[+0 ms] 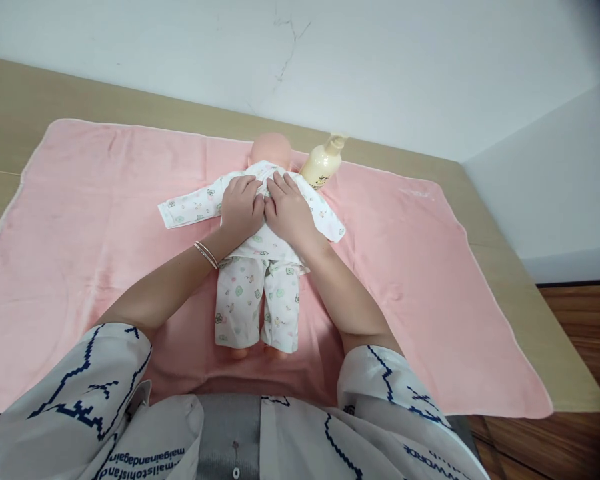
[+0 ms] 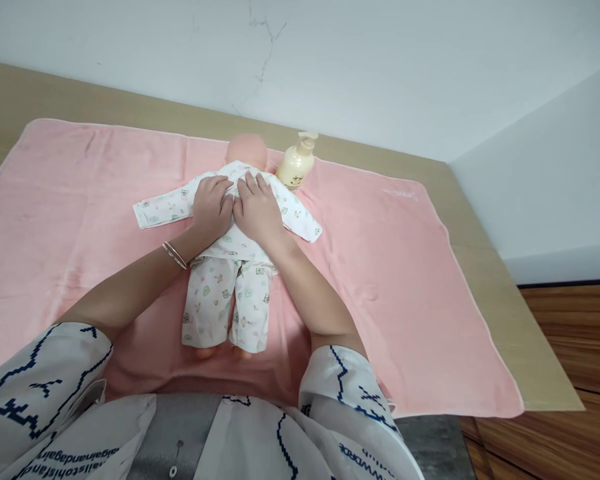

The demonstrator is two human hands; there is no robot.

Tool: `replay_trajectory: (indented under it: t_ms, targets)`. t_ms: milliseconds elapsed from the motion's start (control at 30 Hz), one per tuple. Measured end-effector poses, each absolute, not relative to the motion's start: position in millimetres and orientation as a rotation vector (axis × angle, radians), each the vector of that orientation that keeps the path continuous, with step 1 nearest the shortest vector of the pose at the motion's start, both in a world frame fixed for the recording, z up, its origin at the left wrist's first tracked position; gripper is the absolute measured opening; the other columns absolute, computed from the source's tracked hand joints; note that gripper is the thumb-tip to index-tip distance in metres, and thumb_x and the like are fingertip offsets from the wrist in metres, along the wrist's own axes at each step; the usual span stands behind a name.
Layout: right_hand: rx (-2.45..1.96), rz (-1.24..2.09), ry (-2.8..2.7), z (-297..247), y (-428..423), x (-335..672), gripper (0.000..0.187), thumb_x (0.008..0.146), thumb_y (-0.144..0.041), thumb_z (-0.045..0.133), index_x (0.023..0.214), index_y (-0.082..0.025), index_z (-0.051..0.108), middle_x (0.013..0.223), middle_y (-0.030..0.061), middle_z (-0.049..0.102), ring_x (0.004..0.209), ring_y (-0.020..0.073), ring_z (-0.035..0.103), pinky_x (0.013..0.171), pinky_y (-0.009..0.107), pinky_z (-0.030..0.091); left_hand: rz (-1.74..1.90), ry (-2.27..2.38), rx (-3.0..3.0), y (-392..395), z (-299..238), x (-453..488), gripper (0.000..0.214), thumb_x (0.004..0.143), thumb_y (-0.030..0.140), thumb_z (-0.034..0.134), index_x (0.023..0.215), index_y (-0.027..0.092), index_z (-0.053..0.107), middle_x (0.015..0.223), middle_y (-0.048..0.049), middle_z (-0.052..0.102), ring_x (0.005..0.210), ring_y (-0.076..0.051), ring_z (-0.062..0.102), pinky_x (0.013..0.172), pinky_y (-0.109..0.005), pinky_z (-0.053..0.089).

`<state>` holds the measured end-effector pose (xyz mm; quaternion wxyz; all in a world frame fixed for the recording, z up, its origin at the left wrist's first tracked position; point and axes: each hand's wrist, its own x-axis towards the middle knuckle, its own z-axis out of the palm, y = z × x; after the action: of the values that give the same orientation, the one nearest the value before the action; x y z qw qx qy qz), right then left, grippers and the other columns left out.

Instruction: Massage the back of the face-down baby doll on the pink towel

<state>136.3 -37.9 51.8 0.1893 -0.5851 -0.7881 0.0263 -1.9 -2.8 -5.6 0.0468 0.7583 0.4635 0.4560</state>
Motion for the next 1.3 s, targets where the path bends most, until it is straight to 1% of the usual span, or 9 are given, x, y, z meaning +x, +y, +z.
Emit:
replay_trajectory:
  t_ms: [133,267,533,633,833,933,1067,1200,1300]
  targets:
    - [-1.541,0.235,-2.199,49,-21,158,0.054,0.099,-0.035,0.045,0.149,-0.015,0.05,0.164,0.0123,0.037,0.156,0.0327,0.025,0.126,0.059,0.026,1.36,1.423,2.258,3,-12,-1,0.041,0.097,0.034,0.042,0.129,0.016,0.06,0.145,-0.0146,0.059,0.141,-0.032,0.047,0.121,-0.054,0.033]
    - [-1.503,0.145,-2.092,48,-21,160,0.048,0.099,-0.036,0.042,0.144,-0.022,0.055,0.164,0.0081,0.037,0.156,0.0286,0.026,0.126,0.06,0.025,1.371,1.401,2.229,5,-17,-1,0.047,0.101,0.046,0.037,0.135,0.018,0.056,0.151,-0.0144,0.054,0.149,-0.031,0.039,0.125,-0.055,0.028]
    - [-1.625,0.064,-1.935,41,-35,138,0.051,0.096,-0.026,0.033,0.14,-0.017,0.057,0.158,0.0128,0.046,0.151,0.0302,0.036,0.125,0.06,0.027,1.415,1.405,2.2,3,-17,-4,0.058,0.105,0.054,0.02,0.143,0.02,0.048,0.15,-0.0141,0.054,0.148,-0.027,0.041,0.126,-0.049,0.03]
    - [-1.62,0.019,-1.958,41,-33,140,0.052,0.097,-0.026,0.033,0.144,-0.016,0.054,0.161,0.012,0.042,0.154,0.0276,0.032,0.127,0.057,0.023,1.411,1.393,2.195,3,-17,-4,0.059,0.104,0.054,0.021,0.143,0.019,0.048,0.149,-0.0147,0.054,0.148,-0.027,0.041,0.126,-0.049,0.029]
    - [-1.552,0.151,-2.11,37,-27,142,0.05,0.099,-0.03,0.036,0.145,-0.024,0.053,0.164,0.0057,0.038,0.157,0.026,0.025,0.127,0.061,0.019,1.444,1.39,2.219,3,-17,-5,0.06,0.105,0.053,0.017,0.136,0.017,0.054,0.145,-0.0151,0.058,0.145,-0.027,0.045,0.124,-0.049,0.034]
    - [-1.533,0.107,-2.035,34,-25,145,0.048,0.1,-0.03,0.036,0.144,-0.025,0.054,0.163,0.0043,0.039,0.156,0.0229,0.027,0.128,0.058,0.02,1.445,1.402,2.201,6,-18,-5,0.057,0.104,0.054,0.022,0.136,0.019,0.055,0.146,-0.0141,0.058,0.145,-0.028,0.046,0.124,-0.051,0.033]
    - [-1.459,0.069,-2.101,27,-20,148,0.046,0.102,-0.029,0.034,0.138,-0.021,0.061,0.156,0.0075,0.05,0.152,0.0227,0.037,0.128,0.054,0.025,1.242,1.343,2.303,15,-11,-9,0.058,0.101,0.057,0.034,0.137,0.018,0.056,0.151,-0.0176,0.053,0.147,-0.035,0.042,0.124,-0.058,0.03]
    - [-1.352,-0.029,-2.093,29,-8,162,0.044,0.103,-0.036,0.035,0.137,-0.025,0.061,0.154,0.0076,0.052,0.148,0.0275,0.041,0.125,0.06,0.029,1.023,1.207,2.432,26,7,-26,0.054,0.1,0.048,0.038,0.14,0.017,0.056,0.153,-0.0158,0.052,0.148,-0.034,0.041,0.126,-0.056,0.027]
    - [-1.329,-0.155,-1.985,47,0,184,0.045,0.106,-0.043,0.031,0.143,-0.031,0.055,0.158,0.0046,0.046,0.151,0.0303,0.036,0.124,0.065,0.026,1.035,1.282,2.323,30,24,-35,0.048,0.094,0.043,0.048,0.135,0.021,0.061,0.149,-0.0112,0.057,0.148,-0.033,0.041,0.128,-0.056,0.025]
